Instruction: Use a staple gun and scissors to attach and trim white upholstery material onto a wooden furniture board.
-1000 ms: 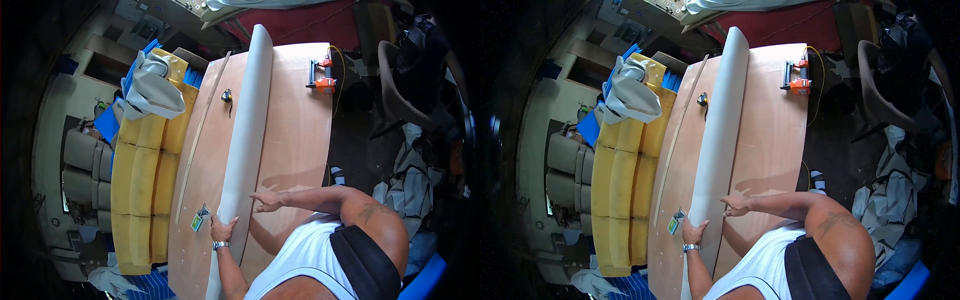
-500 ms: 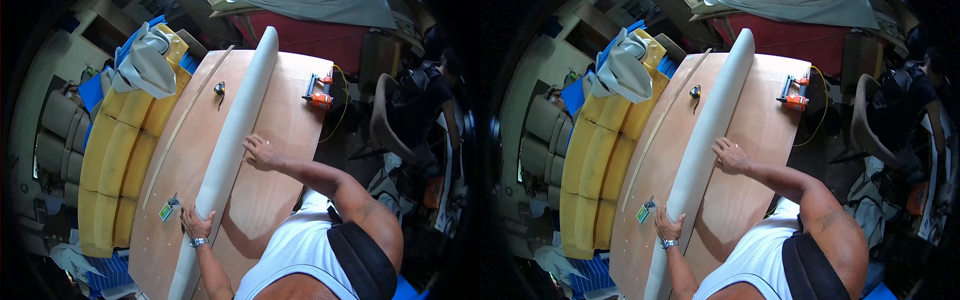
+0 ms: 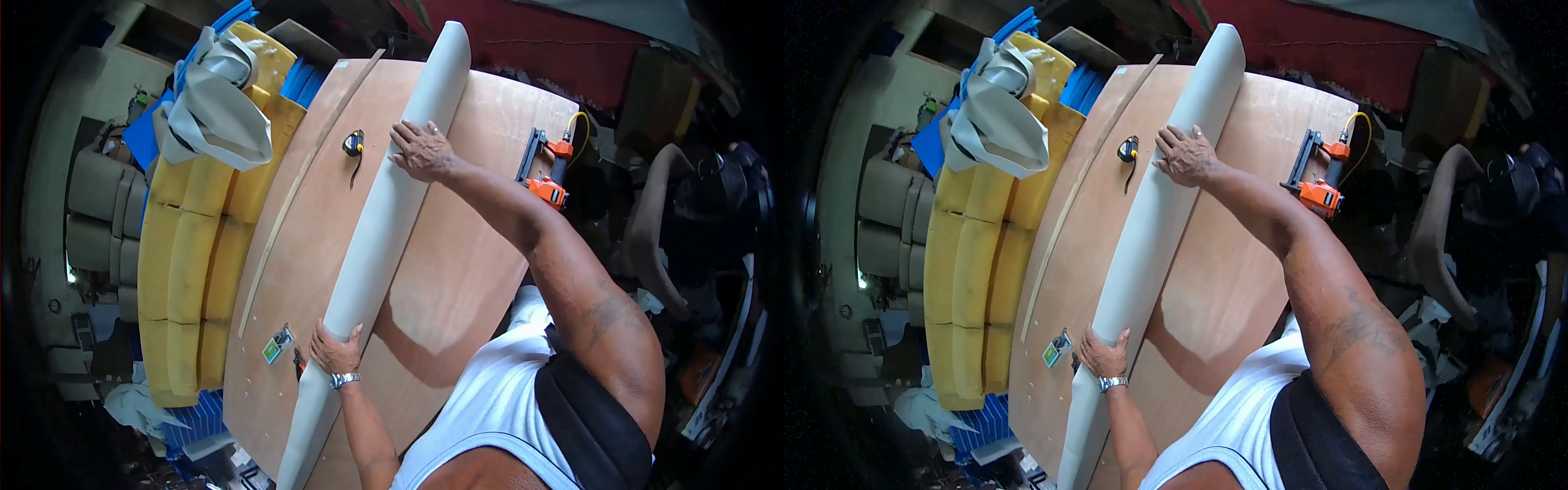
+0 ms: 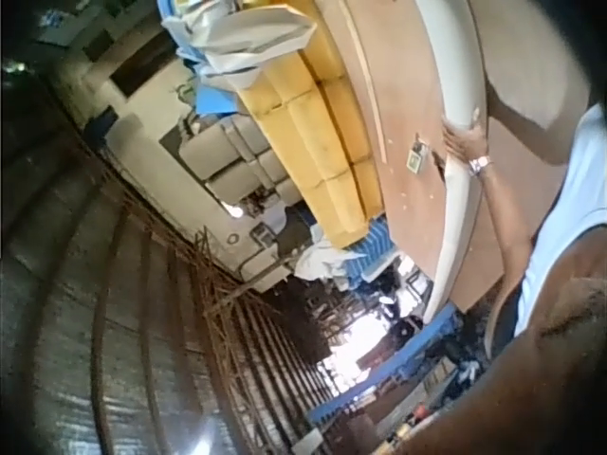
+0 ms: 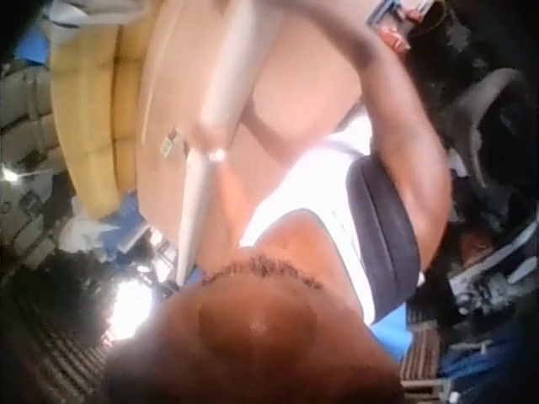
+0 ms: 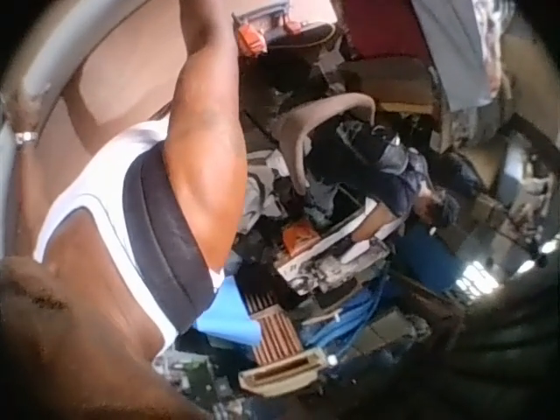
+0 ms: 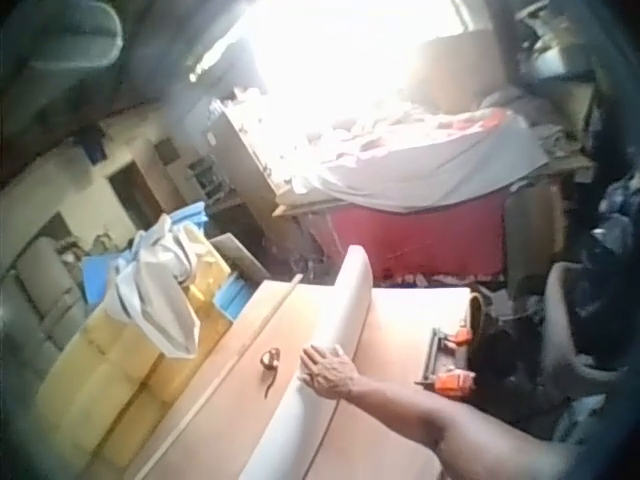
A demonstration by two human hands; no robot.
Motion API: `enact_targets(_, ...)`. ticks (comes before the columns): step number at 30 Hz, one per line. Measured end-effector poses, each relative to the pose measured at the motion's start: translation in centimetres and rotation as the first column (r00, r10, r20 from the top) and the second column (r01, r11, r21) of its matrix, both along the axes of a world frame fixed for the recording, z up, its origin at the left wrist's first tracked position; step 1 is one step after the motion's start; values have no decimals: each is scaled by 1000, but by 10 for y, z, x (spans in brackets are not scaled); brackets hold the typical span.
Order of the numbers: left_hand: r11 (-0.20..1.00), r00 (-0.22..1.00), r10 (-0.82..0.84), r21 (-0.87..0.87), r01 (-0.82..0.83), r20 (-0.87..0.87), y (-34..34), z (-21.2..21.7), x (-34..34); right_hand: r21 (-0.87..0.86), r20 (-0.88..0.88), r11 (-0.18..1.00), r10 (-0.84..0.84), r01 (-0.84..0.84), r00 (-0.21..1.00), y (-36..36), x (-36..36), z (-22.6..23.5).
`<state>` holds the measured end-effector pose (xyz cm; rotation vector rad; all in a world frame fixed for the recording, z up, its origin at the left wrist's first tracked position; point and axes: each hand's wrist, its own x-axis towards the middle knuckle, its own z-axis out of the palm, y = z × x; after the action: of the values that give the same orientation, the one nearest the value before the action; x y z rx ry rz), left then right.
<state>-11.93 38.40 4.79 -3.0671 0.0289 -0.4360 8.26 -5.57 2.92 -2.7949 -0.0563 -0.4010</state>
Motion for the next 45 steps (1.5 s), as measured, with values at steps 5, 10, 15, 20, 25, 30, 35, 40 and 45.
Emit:
enact_targets(5, 1000, 1000, -2, -11, 2, -5, 6, -7, 2, 2, 80, 995, 101, -101, 992, -20, 13, -1)
enact_targets(10, 999, 999, 29, -17, -30, -43, 4, -9, 4, -76, 112, 986, 159, -151, 981, -25, 20, 0)
enact_targets(15, 993, 987, 109, -30, -114, -115, 7, -6, 6, -294, -105, 924, 223, -245, 969, -9, 36, 43)
enact_targets(20, 991, 983, 135, 40, -131, -127, 6, -9, 7, 45, 248, 956, 271, -290, 930, 0, 67, 101)
enact_targets(25, 993, 983, 118, 21, -116, -141, 7, -9, 2, 208, 284, 938, 214, -278, 935, -16, 98, 75)
enact_targets(30, 994, 986, 93, 70, -84, -138, 6, -6, 4, 20, -66, 980, 197, -196, 978, -13, 87, 21)
enact_targets(35, 994, 977, 111, 11, -111, -184, 2, -5, 10, -67, -220, 909, 389, -412, 894, -31, 83, 5)
enact_targets(40, 999, 979, 51, -8, -54, -198, 6, -3, 9, -51, 93, 997, 57, -53, 994, -91, 115, -18)
enact_targets(45, 992, 976, 120, 47, -113, -180, 8, -8, 9, -13, -63, 1000, -13, 12, 998, -64, 100, -14)
